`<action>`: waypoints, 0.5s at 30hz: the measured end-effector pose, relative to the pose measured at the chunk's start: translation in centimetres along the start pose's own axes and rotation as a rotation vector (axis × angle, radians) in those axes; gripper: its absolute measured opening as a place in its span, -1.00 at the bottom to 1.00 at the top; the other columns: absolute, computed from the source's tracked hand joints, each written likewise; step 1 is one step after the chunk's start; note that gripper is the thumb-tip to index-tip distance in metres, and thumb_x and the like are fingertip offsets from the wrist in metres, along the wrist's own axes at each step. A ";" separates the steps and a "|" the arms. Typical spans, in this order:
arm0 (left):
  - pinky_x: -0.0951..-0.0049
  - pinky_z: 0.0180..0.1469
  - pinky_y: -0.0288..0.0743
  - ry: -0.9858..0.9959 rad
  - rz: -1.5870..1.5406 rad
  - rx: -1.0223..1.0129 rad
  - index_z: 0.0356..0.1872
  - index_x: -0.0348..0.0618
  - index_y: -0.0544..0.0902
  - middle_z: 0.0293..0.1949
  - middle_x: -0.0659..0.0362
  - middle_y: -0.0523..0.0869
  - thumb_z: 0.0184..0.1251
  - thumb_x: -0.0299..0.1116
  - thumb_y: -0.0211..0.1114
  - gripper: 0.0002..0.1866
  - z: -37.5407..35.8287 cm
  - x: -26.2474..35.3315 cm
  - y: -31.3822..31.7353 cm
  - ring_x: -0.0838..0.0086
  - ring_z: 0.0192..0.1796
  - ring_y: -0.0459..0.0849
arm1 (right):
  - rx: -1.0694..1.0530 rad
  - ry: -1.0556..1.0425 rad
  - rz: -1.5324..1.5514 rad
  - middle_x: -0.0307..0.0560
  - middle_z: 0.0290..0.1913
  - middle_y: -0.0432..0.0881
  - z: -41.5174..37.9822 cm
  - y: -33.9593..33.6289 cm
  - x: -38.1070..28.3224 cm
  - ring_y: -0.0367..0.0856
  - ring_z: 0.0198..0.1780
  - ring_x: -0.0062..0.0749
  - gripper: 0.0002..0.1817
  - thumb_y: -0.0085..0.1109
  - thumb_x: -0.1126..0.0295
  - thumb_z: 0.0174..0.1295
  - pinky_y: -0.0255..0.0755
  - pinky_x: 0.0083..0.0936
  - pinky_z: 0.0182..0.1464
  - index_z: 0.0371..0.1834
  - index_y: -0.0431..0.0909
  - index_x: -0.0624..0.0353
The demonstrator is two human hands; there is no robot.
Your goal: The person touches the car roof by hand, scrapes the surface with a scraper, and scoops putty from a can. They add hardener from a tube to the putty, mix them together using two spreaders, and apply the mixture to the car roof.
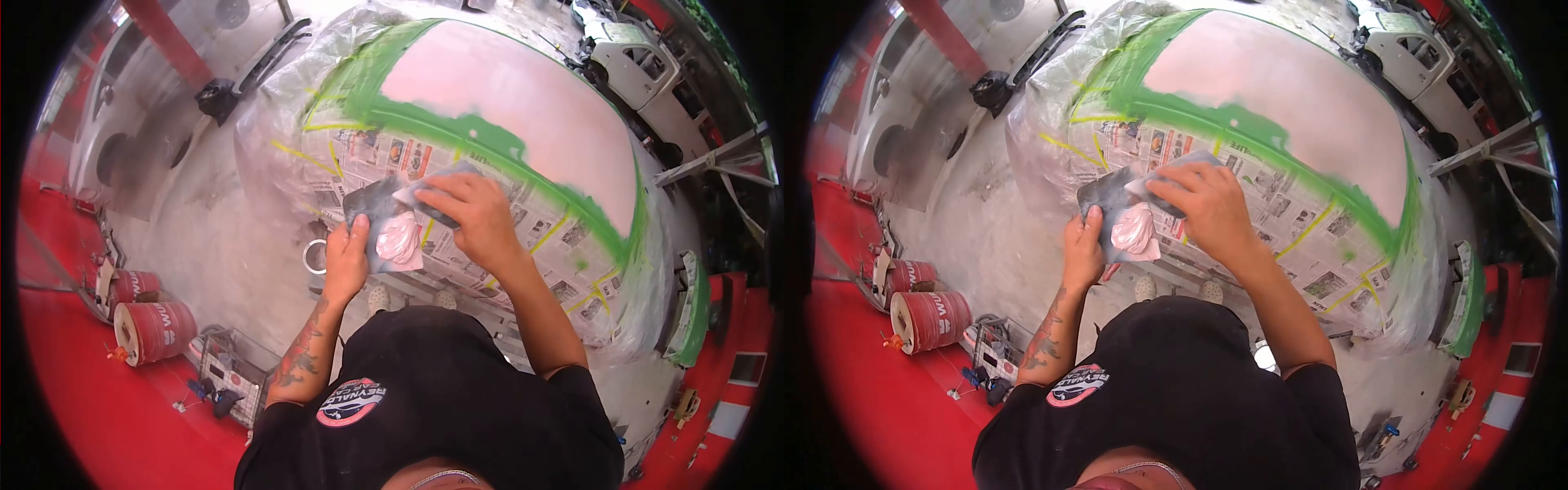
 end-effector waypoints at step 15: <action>0.42 -0.14 0.44 -0.104 -0.208 0.161 -0.05 -0.36 0.55 -0.22 0.18 0.61 0.53 -0.11 -0.05 -0.56 1.7 -1.7 3.6 0.51 -0.22 0.53 | -0.123 -0.149 0.035 -0.44 -0.04 0.66 -5.3 -0.6 -2.1 0.52 0.12 -0.39 -0.73 0.10 0.41 0.09 0.29 -0.25 0.19 -0.16 0.70 -0.09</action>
Point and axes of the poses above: each hand's wrist, its own z-axis towards the middle knuckle, its own y-axis out of the palm, x = y × z, the point moved 4 cm from there along z, towards the middle knuckle
